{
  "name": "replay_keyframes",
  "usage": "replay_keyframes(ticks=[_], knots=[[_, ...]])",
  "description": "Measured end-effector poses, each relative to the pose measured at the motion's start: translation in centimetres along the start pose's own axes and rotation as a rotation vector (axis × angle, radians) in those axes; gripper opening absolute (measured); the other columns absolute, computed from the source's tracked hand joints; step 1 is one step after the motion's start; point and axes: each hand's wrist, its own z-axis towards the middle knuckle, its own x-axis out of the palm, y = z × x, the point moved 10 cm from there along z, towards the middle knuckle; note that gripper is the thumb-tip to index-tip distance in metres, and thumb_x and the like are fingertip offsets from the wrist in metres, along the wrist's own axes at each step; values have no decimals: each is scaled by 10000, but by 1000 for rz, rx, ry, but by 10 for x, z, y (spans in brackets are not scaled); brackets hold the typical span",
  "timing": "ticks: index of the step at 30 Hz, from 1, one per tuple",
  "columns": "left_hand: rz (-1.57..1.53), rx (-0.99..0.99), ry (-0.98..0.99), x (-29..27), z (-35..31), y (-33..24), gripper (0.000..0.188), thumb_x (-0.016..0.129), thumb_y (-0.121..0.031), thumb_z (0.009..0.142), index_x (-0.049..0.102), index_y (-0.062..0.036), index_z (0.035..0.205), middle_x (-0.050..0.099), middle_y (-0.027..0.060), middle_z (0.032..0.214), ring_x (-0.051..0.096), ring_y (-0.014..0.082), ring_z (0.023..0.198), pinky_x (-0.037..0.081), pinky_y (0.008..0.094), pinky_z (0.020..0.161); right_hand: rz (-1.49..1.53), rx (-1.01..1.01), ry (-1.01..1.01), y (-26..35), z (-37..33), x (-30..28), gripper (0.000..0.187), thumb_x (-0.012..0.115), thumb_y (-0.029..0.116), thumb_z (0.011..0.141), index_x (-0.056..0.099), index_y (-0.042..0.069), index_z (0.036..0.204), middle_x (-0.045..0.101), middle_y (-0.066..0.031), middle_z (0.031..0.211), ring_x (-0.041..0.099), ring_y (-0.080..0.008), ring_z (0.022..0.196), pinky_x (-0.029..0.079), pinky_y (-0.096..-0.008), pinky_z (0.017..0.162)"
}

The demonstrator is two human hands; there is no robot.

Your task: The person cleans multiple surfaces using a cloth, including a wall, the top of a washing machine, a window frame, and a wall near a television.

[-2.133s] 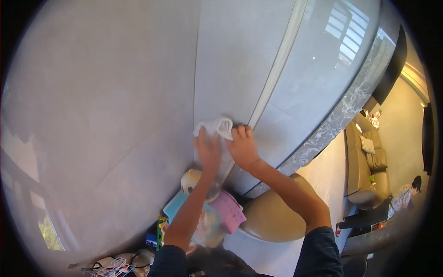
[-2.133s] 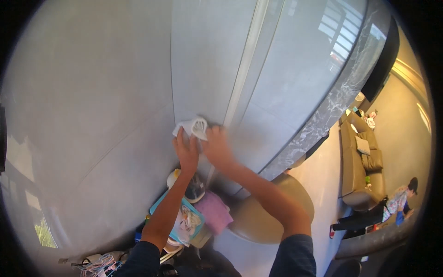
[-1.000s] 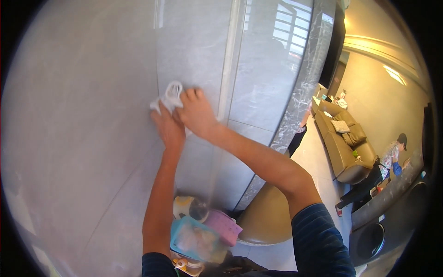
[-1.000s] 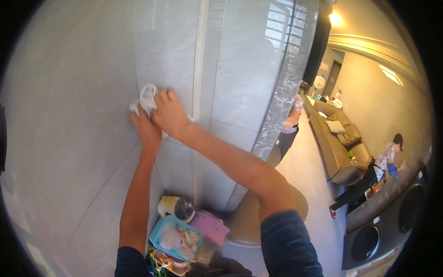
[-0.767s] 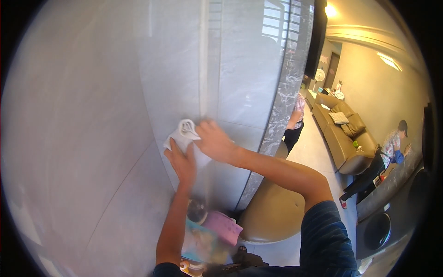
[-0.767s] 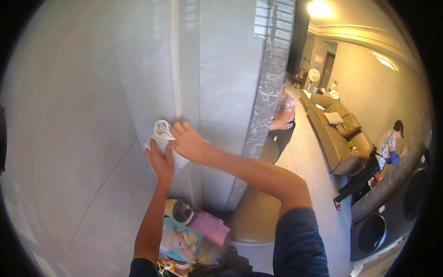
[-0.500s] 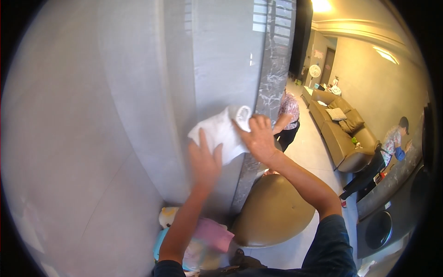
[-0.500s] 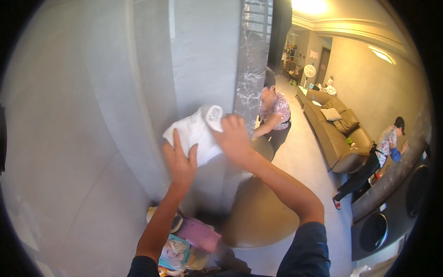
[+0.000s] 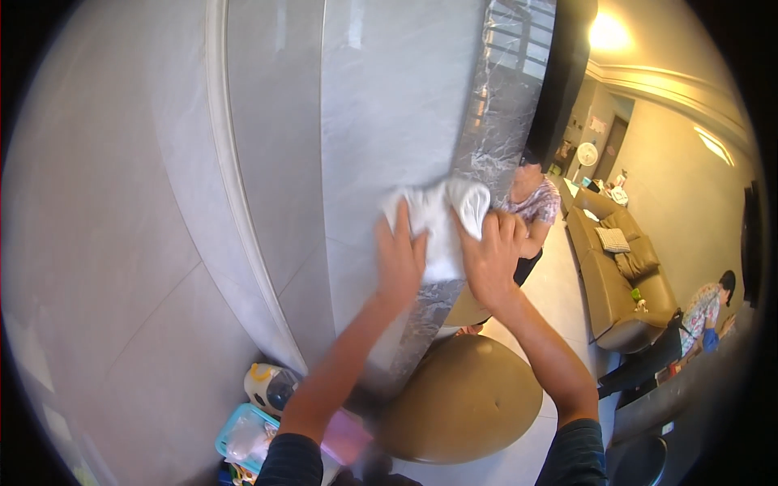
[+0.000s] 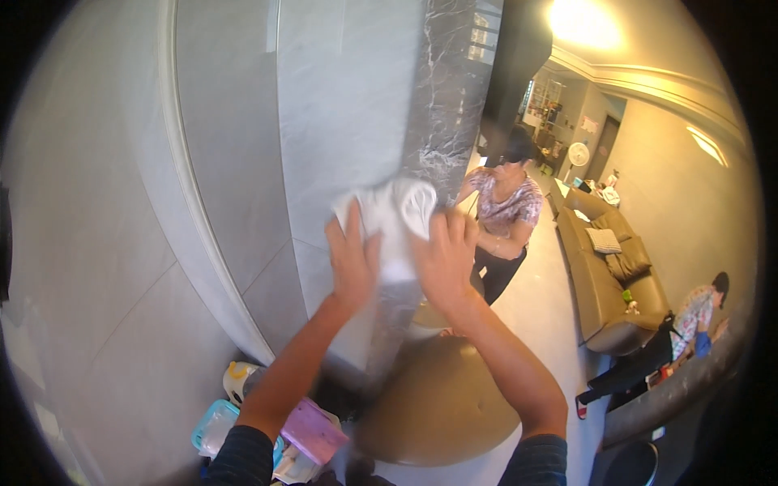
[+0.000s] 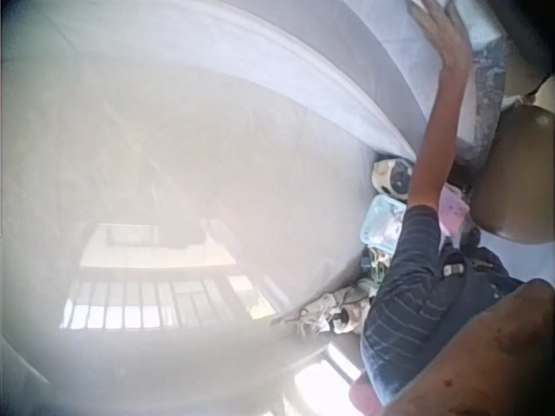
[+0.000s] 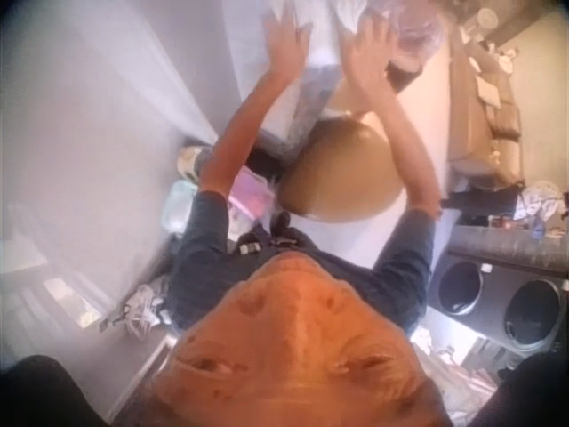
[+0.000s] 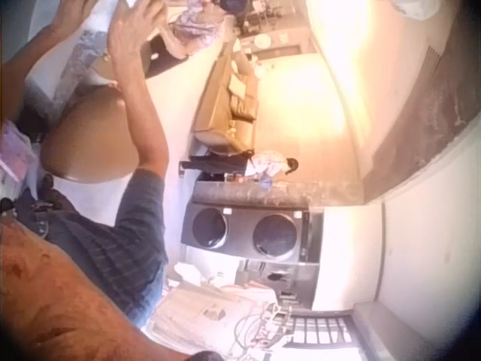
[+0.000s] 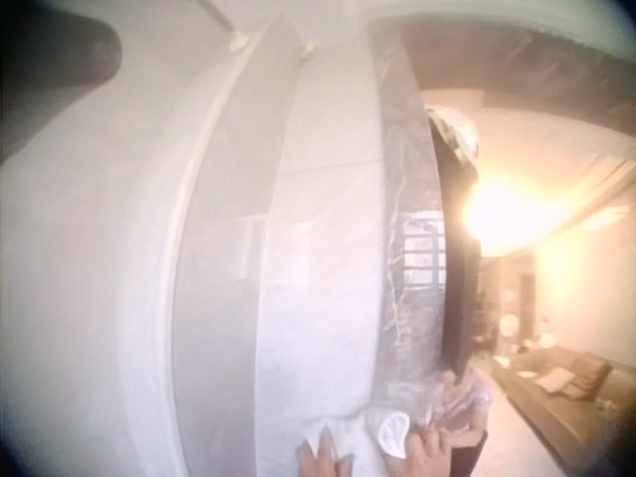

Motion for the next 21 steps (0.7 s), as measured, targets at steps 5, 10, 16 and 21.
replay_keyframes(ticks=[5,10,16,21], knots=[[301,199,-178,-38,110,-6,564,629,-75,846,401,43,1347,427,321,1152,446,458,1048,406,469,894,-117,-22,-75,11,101,0,429,521,65,762,640,83,1173,484,-119,881,471,-297,903,358,-415,835],[464,250,-209,-65,180,-11,496,594,-47,837,447,56,1299,482,262,1049,508,417,960,457,453,808,-156,-49,-166,17,180,25,376,531,84,776,655,82,1131,506,-90,854,470,-274,872,358,-403,799],[704,239,-76,-57,144,33,407,508,-20,833,487,109,1219,506,216,983,570,351,847,547,388,681,-35,-165,-160,63,189,64,196,564,113,761,705,83,893,521,-85,854,474,-270,894,357,-406,803],[572,-79,93,-44,43,85,316,484,-11,863,507,70,1167,507,248,1006,559,401,894,502,438,735,148,-362,106,119,111,116,145,594,158,755,720,103,799,551,-97,941,475,-295,982,355,-435,875]])
